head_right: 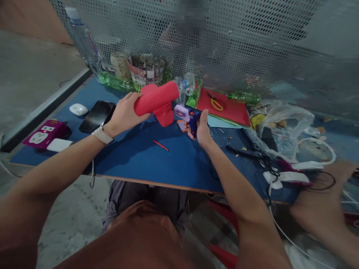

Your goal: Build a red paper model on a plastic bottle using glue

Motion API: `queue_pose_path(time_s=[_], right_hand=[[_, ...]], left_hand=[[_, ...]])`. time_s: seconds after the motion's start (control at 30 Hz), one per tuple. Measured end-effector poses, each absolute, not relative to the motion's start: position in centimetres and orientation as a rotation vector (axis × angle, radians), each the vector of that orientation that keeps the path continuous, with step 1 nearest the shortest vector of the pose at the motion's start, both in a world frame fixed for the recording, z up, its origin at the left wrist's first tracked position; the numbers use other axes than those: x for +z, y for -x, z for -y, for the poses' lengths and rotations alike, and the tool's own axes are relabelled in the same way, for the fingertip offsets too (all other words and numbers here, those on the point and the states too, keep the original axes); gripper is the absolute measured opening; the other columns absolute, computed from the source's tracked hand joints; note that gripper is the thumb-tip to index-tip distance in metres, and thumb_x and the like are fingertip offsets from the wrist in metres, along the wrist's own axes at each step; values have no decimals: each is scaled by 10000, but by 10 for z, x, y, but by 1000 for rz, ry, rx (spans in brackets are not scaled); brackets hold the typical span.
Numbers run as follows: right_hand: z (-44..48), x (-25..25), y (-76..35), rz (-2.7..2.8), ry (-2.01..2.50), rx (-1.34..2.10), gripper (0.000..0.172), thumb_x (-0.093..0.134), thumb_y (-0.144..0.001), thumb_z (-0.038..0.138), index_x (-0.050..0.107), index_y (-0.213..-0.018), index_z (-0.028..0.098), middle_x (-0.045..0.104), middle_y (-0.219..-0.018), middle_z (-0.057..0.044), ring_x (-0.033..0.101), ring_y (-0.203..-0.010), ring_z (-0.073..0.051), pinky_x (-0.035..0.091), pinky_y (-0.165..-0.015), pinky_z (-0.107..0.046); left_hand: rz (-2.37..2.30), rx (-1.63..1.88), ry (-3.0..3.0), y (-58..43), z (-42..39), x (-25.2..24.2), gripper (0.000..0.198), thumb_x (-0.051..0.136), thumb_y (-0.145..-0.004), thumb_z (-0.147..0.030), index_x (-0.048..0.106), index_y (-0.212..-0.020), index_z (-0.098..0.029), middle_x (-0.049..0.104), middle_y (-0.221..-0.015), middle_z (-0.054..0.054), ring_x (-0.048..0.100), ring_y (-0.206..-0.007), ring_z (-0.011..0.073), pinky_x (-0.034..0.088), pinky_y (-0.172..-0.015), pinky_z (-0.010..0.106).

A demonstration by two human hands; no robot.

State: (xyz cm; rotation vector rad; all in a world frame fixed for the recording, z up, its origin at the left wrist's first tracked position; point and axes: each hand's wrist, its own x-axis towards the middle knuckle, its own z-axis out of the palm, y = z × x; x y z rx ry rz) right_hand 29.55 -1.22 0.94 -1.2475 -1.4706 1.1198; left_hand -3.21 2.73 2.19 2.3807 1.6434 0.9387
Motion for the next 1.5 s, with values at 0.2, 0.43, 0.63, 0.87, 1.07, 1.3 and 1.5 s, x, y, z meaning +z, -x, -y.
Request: queue_pose_path(time_s=[0.2, 0.43, 0.63, 0.87, 1.07, 1.3, 1.5], right_hand=[[11, 4, -294, 1472, 1192, 1106, 1184, 176, -727, 1316, 702, -939, 277, 576, -660, -9, 383, -405, -131, 236, -388, -348], [4, 8, -326, 1659, 1340, 745, 1069, 204, -875, 1240, 682, -880, 283, 519, -614, -13, 456, -514, -202, 347, -523, -375], [-8, 20, -369, 2200, 1725, 252, 924, 547, -896, 1120, 751, -1149, 254, 761, -1207, -192, 729, -1035, -404, 569, -881, -521], [0, 15, -348, 2259, 1650, 64, 748, 743, -996, 892, 800, -1259, 194, 720, -1273, -241, 737, -1153, -463, 615, -1018, -616], [34, 3, -277, 2495, 958, 588, 528, 861, -1063, 701, 873, -1274, 218, 800, -1131, -139, 766, -1038, -329, 645, -1019, -502], [46, -7, -260, 2631, 848, 479, 277, 643, -1227, 279, 879, -1341, 191, 826, -1190, -160, 768, -1149, -313, 662, -1064, -477], [46, -5, -262, 2684, 859, 317, 230, 644, -1223, 247, 864, -1208, 184, 784, -1247, -167, 761, -1098, -292, 660, -1008, -462]], left_hand=[[-1640, 961, -2409, 32, -27, 21, 658, 858, -926, -387, 680, -1536, -217, 774, -1513, 190, 770, -1399, 438, 639, -1257, 617], [-1600, 994, -2418, 32, -27, 18, 660, 872, -929, -402, 683, -1539, -234, 795, -1493, 183, 794, -1354, 427, 662, -1228, 622], [-1638, 1010, -2398, 31, -25, 19, 684, 878, -918, -395, 679, -1548, -219, 779, -1544, 191, 798, -1363, 431, 667, -1215, 612], [-1636, 998, -2399, 31, -22, 22, 673, 878, -929, -392, 673, -1548, -229, 782, -1553, 176, 785, -1398, 434, 663, -1224, 612], [-1612, 984, -2406, 30, -22, 22, 673, 861, -937, -368, 665, -1559, -203, 758, -1584, 193, 779, -1412, 435, 650, -1233, 597], [-1606, 1009, -2414, 30, -22, 20, 682, 862, -930, -353, 664, -1562, -191, 753, -1587, 196, 774, -1417, 437, 645, -1228, 593], [-1584, 1053, -2427, 29, -22, 18, 681, 866, -928, -343, 667, -1560, -187, 760, -1571, 196, 783, -1397, 432, 658, -1196, 585]])
